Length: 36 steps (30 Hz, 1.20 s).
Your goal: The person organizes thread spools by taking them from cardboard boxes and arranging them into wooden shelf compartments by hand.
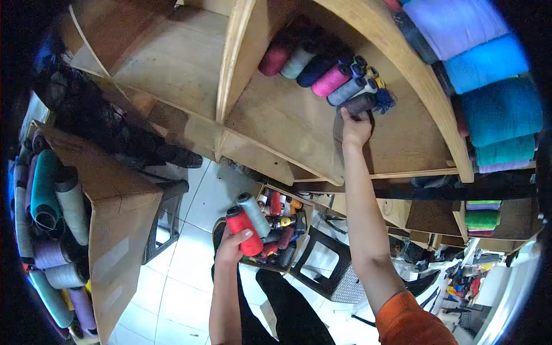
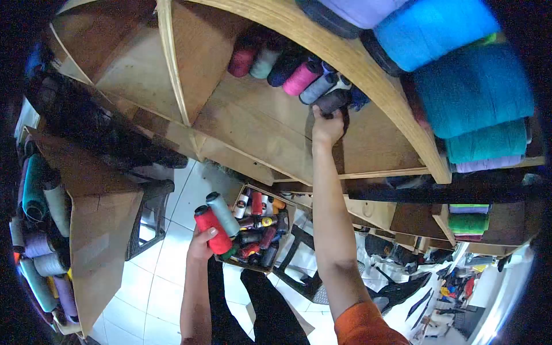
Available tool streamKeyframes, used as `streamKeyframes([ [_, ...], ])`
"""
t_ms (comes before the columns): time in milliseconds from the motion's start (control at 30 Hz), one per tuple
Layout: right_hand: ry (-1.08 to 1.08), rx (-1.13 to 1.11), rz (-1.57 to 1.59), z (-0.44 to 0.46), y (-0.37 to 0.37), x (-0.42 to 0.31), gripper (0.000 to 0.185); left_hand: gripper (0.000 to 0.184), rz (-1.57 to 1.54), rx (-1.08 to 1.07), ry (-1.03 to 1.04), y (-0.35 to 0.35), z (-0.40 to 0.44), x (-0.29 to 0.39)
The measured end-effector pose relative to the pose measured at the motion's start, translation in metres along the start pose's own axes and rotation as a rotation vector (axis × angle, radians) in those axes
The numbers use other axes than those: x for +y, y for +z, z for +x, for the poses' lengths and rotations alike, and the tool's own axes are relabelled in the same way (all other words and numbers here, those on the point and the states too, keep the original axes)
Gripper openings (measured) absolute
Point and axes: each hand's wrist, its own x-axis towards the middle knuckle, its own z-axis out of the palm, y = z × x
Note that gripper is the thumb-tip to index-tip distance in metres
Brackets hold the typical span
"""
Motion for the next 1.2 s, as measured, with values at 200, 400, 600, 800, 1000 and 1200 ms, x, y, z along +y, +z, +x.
streamKeyframes([
  [200, 0.083, -0.105, 0.264, -0.021, -0.008, 0.01, 0.036, 0.08, 0.039, -0.026, -0.004, 0.008, 0.005, 0.008],
  [400, 0.145, -1.268, 0.159, -0.143, -0.092, -0.094, 0.035, 0.067, 0.155, -0.074, -0.148, 0.03, 0.006, 0.021],
  [600, -0.124, -1.513, -0.084, -0.139, -0.123, -0.115, 0.041, 0.049, 0.332, -0.278, -0.269, 0.047, 0.016, 0.036],
  [800, -0.349, -1.227, -0.401, -0.115, -0.156, -0.155, 0.035, 0.057, 0.333, -0.387, -0.269, 0.058, 0.02, 0.036],
  [1000, -0.277, -0.628, -0.953, -0.017, -0.145, -0.17, 0.039, 0.076, 0.052, -0.391, -0.079, 0.066, 0.026, 0.04],
  [1200, -0.462, -0.133, -0.901, 0.07, -0.08, -0.075, 0.034, 0.074, 0.053, -0.369, -0.089, 0.053, 0.016, 0.027],
])
